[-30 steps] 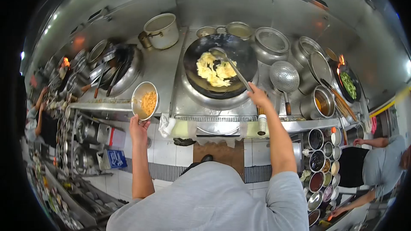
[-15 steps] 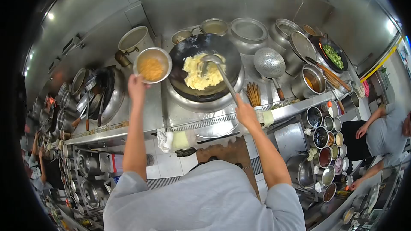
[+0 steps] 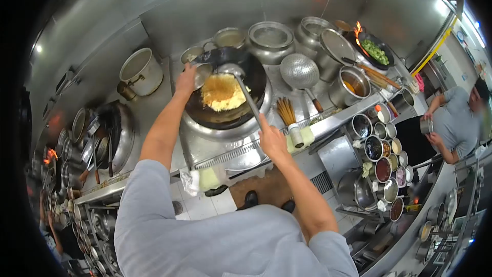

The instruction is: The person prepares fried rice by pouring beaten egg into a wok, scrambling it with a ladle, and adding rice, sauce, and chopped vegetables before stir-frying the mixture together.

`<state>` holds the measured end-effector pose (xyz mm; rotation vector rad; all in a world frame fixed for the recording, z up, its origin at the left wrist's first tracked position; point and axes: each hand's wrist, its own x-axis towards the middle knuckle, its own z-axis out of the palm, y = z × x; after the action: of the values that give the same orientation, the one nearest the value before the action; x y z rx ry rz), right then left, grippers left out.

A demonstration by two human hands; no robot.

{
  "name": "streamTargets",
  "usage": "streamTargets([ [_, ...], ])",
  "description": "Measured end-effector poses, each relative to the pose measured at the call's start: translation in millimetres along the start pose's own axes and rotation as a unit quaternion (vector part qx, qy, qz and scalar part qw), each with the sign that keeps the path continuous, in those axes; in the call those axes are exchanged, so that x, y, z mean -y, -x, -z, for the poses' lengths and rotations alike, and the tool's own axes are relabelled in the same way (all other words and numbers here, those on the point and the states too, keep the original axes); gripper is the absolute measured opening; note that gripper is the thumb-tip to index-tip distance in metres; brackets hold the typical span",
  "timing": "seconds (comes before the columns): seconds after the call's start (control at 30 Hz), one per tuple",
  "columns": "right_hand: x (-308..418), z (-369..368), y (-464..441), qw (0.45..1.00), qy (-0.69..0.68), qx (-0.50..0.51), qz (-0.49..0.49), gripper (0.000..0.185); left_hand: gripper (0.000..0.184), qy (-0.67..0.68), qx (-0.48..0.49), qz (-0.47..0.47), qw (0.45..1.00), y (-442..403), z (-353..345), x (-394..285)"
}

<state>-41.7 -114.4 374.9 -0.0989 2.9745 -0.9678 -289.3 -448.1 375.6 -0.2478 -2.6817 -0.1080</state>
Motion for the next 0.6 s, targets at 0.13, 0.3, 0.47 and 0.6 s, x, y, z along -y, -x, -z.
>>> streamTargets([
  [0.13, -7, 11, 3, 0.993, 0.108, -0.027, 0.035, 0.058, 0.013, 0.029, -0.141, 0.066, 0.987, -15, 25, 0],
  [0.3, -51, -26, -8, 0.989, 0.145, 0.020, 0.029, 0.061, 0.017, 0.655, -0.069, 0.316, 0.683, -38, 14, -104],
  [0.47, -100, -1, 78, 0.983, 0.018, -0.035, 0.178, 0.056, 0.028, 0.814, 0.101, 0.232, 0.523, 9, 37, -305],
  [0.6, -197, 41, 248, 0.993, -0.067, -0.056, 0.085, 0.050, 0.025, 0.822, 0.258, 0.173, 0.476, 75, -5, -498],
])
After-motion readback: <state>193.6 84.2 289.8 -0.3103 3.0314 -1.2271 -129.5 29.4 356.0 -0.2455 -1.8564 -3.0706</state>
